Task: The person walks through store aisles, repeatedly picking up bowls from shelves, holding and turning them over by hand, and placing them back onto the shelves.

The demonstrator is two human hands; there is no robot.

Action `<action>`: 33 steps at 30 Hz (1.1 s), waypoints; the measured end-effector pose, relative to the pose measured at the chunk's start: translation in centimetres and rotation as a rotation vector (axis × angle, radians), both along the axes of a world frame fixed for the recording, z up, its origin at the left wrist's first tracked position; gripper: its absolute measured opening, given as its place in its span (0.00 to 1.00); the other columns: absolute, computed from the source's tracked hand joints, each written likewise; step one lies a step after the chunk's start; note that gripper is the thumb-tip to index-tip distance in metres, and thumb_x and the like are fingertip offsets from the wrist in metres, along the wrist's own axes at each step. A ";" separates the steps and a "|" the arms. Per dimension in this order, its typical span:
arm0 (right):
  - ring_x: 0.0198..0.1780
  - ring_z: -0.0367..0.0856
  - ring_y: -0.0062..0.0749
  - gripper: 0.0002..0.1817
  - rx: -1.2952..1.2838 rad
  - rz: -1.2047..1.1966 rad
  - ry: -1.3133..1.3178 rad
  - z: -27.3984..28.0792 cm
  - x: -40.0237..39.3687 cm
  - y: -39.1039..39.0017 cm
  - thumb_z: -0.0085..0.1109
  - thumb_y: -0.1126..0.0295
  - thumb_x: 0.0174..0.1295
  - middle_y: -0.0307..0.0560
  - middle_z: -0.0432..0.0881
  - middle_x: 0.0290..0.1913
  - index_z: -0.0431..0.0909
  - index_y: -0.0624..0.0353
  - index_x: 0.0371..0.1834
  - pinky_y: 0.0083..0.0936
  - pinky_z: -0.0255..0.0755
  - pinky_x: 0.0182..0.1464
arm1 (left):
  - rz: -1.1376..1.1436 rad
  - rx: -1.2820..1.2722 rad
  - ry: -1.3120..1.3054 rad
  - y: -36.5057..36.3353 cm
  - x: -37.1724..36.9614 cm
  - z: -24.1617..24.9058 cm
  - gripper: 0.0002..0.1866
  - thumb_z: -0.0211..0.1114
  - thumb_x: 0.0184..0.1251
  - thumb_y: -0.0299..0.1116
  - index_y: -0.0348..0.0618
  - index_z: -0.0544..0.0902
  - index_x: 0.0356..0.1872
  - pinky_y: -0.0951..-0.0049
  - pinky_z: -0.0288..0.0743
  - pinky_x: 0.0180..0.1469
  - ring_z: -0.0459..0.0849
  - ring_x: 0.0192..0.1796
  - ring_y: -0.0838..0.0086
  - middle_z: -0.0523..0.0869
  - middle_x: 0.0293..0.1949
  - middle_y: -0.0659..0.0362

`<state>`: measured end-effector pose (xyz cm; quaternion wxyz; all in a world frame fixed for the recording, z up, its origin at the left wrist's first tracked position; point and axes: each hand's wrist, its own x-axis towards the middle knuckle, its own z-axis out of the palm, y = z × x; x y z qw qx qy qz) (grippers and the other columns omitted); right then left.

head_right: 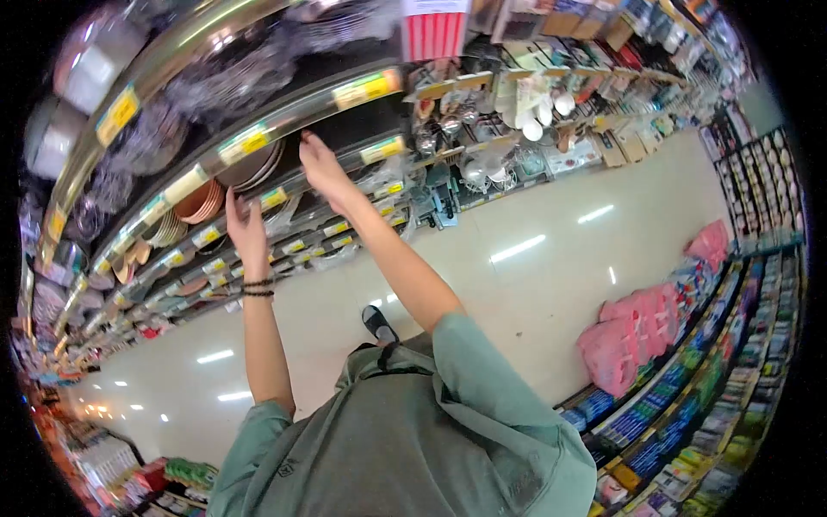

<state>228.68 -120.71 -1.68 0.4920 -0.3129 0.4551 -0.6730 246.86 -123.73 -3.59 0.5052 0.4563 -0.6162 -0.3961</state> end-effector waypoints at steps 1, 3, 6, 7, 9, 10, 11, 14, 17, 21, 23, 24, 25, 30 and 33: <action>0.70 0.66 0.43 0.27 -0.031 0.009 -0.070 -0.7 -0.8 2.3 0.42 0.61 0.77 0.57 0.66 0.70 0.56 0.61 0.74 0.34 0.67 0.67 | 0.009 0.012 -0.019 1.5 -0.4 0.0 0.32 0.62 0.68 0.25 0.37 0.63 0.72 0.66 0.69 0.65 0.68 0.69 0.62 0.68 0.69 0.45; 0.64 0.75 0.39 0.26 -0.019 0.093 -0.098 -2.0 -2.7 8.7 0.43 0.58 0.77 0.54 0.74 0.64 0.60 0.61 0.72 0.35 0.72 0.63 | -0.020 0.013 -0.086 4.5 -0.7 -2.6 0.30 0.61 0.69 0.25 0.38 0.64 0.72 0.66 0.69 0.64 0.70 0.68 0.63 0.70 0.68 0.48; 0.56 0.80 0.33 0.22 0.137 0.135 -0.121 -7.1 -6.1 19.5 0.43 0.59 0.77 0.47 0.82 0.55 0.71 0.63 0.64 0.30 0.74 0.58 | -0.135 0.090 -0.290 12.6 -1.4 -7.8 0.27 0.61 0.70 0.28 0.38 0.68 0.69 0.68 0.71 0.63 0.73 0.66 0.64 0.74 0.64 0.51; 0.55 0.81 0.31 0.21 0.197 0.128 -0.102 -9.6 -7.1 23.3 0.43 0.60 0.76 0.47 0.82 0.53 0.73 0.63 0.62 0.28 0.75 0.56 | -0.210 0.098 -0.404 15.1 -1.1 -10.4 0.25 0.60 0.71 0.31 0.37 0.70 0.67 0.70 0.72 0.60 0.75 0.63 0.66 0.78 0.61 0.51; 0.51 0.81 0.29 0.18 0.408 0.145 -0.143 -14.1 -9.5 31.3 0.44 0.60 0.75 0.45 0.83 0.49 0.76 0.62 0.56 0.26 0.75 0.53 | -0.360 0.331 -0.471 19.9 -1.3 -14.9 0.21 0.57 0.74 0.35 0.36 0.74 0.63 0.72 0.75 0.53 0.80 0.55 0.70 0.83 0.53 0.53; 0.49 0.81 0.29 0.17 0.473 0.103 -0.172 -15.5 -10.5 35.5 0.43 0.62 0.75 0.44 0.83 0.47 0.76 0.61 0.54 0.26 0.75 0.51 | -0.436 0.560 -0.425 22.0 -2.2 -15.9 0.19 0.55 0.76 0.36 0.36 0.75 0.61 0.74 0.76 0.49 0.83 0.51 0.72 0.85 0.49 0.54; 0.47 0.81 0.28 0.16 0.540 0.055 -0.205 -16.5 -11.8 39.3 0.43 0.63 0.74 0.44 0.83 0.45 0.77 0.61 0.52 0.25 0.75 0.50 | -0.484 0.599 -0.404 24.1 -3.9 -15.7 0.19 0.55 0.76 0.38 0.36 0.76 0.60 0.74 0.77 0.50 0.83 0.51 0.72 0.85 0.49 0.54; 0.45 0.81 0.28 0.16 0.659 -0.268 -0.279 -18.6 -15.2 48.9 0.42 0.63 0.75 0.45 0.83 0.43 0.77 0.61 0.50 0.26 0.75 0.48 | -0.651 0.701 -0.386 29.5 -9.2 -15.1 0.19 0.53 0.78 0.41 0.37 0.77 0.57 0.74 0.77 0.50 0.83 0.51 0.72 0.85 0.49 0.54; 0.44 0.81 0.28 0.16 0.597 -0.652 -0.338 -18.6 -19.3 55.6 0.41 0.61 0.75 0.45 0.83 0.42 0.76 0.60 0.48 0.27 0.74 0.48 | -0.819 0.626 -0.352 32.6 -17.2 -14.8 0.17 0.53 0.78 0.38 0.36 0.79 0.55 0.74 0.77 0.50 0.83 0.49 0.74 0.86 0.46 0.55; 0.44 0.81 0.29 0.16 0.446 -1.002 -0.398 -16.2 -24.0 59.7 0.42 0.61 0.75 0.47 0.83 0.42 0.75 0.60 0.48 0.27 0.75 0.47 | -1.126 0.443 -0.272 36.0 -27.8 -12.3 0.13 0.56 0.76 0.33 0.36 0.80 0.52 0.75 0.76 0.50 0.83 0.47 0.76 0.86 0.43 0.58; 0.44 0.82 0.29 0.16 0.380 -1.093 -0.450 -14.5 -26.1 60.7 0.42 0.61 0.76 0.47 0.83 0.42 0.75 0.61 0.48 0.27 0.75 0.47 | -1.261 0.388 -0.289 37.3 -32.7 -12.0 0.12 0.56 0.76 0.32 0.36 0.81 0.52 0.75 0.76 0.50 0.83 0.47 0.76 0.86 0.43 0.58; 0.44 0.82 0.30 0.16 0.347 -1.140 -0.474 -14.4 -26.7 61.0 0.42 0.61 0.76 0.47 0.83 0.42 0.75 0.61 0.48 0.27 0.75 0.47 | -1.329 0.361 -0.295 38.0 -35.2 -12.0 0.12 0.56 0.76 0.32 0.36 0.81 0.51 0.74 0.76 0.50 0.83 0.47 0.76 0.86 0.43 0.58; 0.45 0.82 0.30 0.15 0.300 -1.168 -0.467 -14.3 -27.2 61.3 0.41 0.62 0.76 0.47 0.83 0.41 0.75 0.61 0.48 0.28 0.76 0.47 | -1.370 0.362 -0.319 38.7 -37.7 -11.9 0.12 0.56 0.76 0.31 0.35 0.82 0.50 0.75 0.76 0.50 0.83 0.46 0.76 0.87 0.42 0.58; 0.44 0.81 0.27 0.15 0.388 -1.183 -0.442 -14.8 -31.0 63.4 0.41 0.62 0.76 0.43 0.83 0.39 0.76 0.60 0.47 0.25 0.74 0.47 | -1.530 0.364 -0.310 42.9 -49.2 -12.8 0.11 0.55 0.76 0.30 0.34 0.82 0.49 0.75 0.76 0.49 0.84 0.44 0.76 0.87 0.40 0.58; 0.41 0.81 0.31 0.16 0.614 -1.208 -0.128 -15.8 -35.9 64.6 0.43 0.62 0.76 0.46 0.83 0.39 0.77 0.64 0.45 0.27 0.74 0.46 | -1.514 0.397 -0.226 45.3 -55.9 -13.4 0.11 0.55 0.76 0.29 0.34 0.82 0.48 0.76 0.76 0.48 0.84 0.42 0.77 0.87 0.37 0.57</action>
